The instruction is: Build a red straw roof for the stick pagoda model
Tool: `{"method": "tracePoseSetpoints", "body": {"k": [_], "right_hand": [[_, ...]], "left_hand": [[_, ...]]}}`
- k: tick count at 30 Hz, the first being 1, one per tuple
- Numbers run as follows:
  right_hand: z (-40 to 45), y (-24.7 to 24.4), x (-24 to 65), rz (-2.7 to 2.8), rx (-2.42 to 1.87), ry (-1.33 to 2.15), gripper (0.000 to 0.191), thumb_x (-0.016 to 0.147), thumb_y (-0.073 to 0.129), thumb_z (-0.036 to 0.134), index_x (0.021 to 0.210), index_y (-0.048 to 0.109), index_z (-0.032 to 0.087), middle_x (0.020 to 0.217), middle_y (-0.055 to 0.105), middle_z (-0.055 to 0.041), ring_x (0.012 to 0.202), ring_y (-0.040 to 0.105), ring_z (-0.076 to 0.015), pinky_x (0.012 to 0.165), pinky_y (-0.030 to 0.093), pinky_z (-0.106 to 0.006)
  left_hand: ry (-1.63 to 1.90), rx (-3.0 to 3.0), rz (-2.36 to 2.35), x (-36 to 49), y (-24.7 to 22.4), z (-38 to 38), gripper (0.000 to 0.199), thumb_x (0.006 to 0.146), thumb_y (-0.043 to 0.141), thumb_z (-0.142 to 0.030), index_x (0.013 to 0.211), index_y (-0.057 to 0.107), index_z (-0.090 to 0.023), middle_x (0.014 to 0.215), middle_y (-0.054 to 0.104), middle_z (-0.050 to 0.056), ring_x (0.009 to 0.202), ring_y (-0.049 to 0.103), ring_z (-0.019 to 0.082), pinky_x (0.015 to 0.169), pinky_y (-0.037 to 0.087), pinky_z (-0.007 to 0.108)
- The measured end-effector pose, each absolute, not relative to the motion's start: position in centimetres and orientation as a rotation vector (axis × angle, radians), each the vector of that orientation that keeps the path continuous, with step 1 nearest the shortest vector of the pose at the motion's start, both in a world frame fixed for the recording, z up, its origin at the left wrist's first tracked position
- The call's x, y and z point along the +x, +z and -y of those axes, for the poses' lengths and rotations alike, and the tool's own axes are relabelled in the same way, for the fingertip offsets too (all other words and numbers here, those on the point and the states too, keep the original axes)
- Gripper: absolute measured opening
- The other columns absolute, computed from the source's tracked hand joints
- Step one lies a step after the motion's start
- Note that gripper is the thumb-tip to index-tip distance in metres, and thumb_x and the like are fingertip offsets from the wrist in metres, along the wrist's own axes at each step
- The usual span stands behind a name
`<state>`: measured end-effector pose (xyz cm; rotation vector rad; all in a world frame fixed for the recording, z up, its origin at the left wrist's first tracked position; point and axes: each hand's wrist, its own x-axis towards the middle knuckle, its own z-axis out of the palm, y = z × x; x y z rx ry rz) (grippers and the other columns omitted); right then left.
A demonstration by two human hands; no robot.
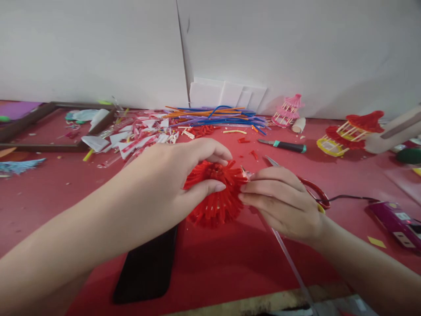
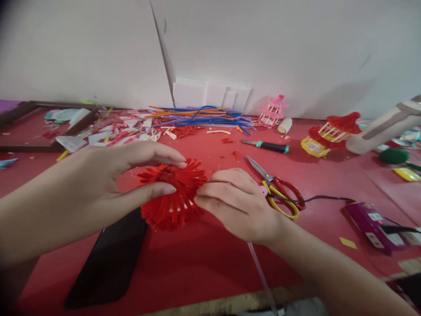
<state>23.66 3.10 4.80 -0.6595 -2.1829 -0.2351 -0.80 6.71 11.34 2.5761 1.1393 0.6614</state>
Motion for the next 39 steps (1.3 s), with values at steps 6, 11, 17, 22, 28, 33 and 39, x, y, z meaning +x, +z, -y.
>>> {"method": "tracePoseSetpoints", "body": {"k": [6,11,17,22,28,33,39], "right_hand": [[-3.3,4.2,23.7,2.191,-0.621,-0.259,0.016,0.092,0.066,0.007,0.101,0.077,0.015,0.097,0.079,-0.0057,0.097,0.068,-0.0192,0.086,0.061,-0.034],[-3.5,4.4,23.9,2.202,-0.583,-0.218,0.015,0.09,0.068,0.004,0.101,0.077,0.011,0.096,0.079,-0.0083,0.098,0.067,-0.0214,0.086,0.06,-0.037],[-3.7,4.2,23.9,2.227,-0.599,-0.266,0.018,0.091,0.067,0.004,0.102,0.076,0.013,0.098,0.078,-0.0075,0.1,0.067,-0.0221,0.088,0.059,-0.037],[-3.8,4.0,23.9,2.208,-0.61,-0.261,0.016,0.094,0.064,0.008,0.102,0.075,0.016,0.098,0.077,-0.0053,0.102,0.066,-0.0209,0.091,0.059,-0.036],[-4.1,3.8,23.9,2.168,-0.649,-0.226,0.017,0.096,0.063,0.013,0.097,0.075,0.024,0.097,0.076,-0.0022,0.102,0.067,-0.02,0.089,0.059,-0.037],[-4.1,4.0,23.6,2.178,-0.652,-0.206,0.02,0.096,0.059,0.008,0.096,0.075,0.019,0.095,0.076,-0.0047,0.101,0.066,-0.0192,0.091,0.058,-0.036],[-4.0,4.2,23.4,2.181,-0.664,-0.187,0.023,0.096,0.055,0.006,0.094,0.075,0.017,0.093,0.075,-0.0062,0.099,0.066,-0.0188,0.092,0.057,-0.033]], "left_hand": [[0.62,2.6,-1.141,-0.6,11.3,-6.4,0.025,0.094,0.051,-0.037,0.114,0.065,-0.033,0.108,0.077,-0.004,0.091,0.075,0.023,0.077,0.056,0.035],[0.641,2.603,-1.154,-0.7,11.3,-6.5,0.025,0.091,0.049,-0.038,0.108,0.067,-0.036,0.1,0.077,-0.007,0.08,0.075,0.021,0.07,0.055,0.033],[0.664,2.606,-1.127,-0.1,11.3,-6.0,0.022,0.094,0.053,-0.034,0.113,0.064,-0.032,0.103,0.077,-0.003,0.085,0.074,0.022,0.071,0.054,0.033],[0.63,2.638,-1.085,0.4,10.7,-5.4,0.021,0.097,0.053,-0.027,0.116,0.061,-0.027,0.103,0.075,0.001,0.09,0.073,0.024,0.075,0.054,0.035],[0.625,2.676,-1.093,1.1,10.0,-5.1,0.023,0.098,0.047,-0.022,0.116,0.062,-0.02,0.103,0.074,0.006,0.085,0.071,0.026,0.068,0.051,0.037],[0.657,2.687,-1.162,1.6,9.4,-5.0,0.022,0.095,0.047,-0.019,0.112,0.062,-0.019,0.103,0.074,0.008,0.086,0.072,0.027,0.064,0.05,0.037],[0.637,2.667,-1.148,1.6,9.7,-4.9,0.023,0.099,0.043,-0.02,0.113,0.061,-0.019,0.103,0.074,0.008,0.088,0.072,0.027,0.066,0.051,0.037]]}}
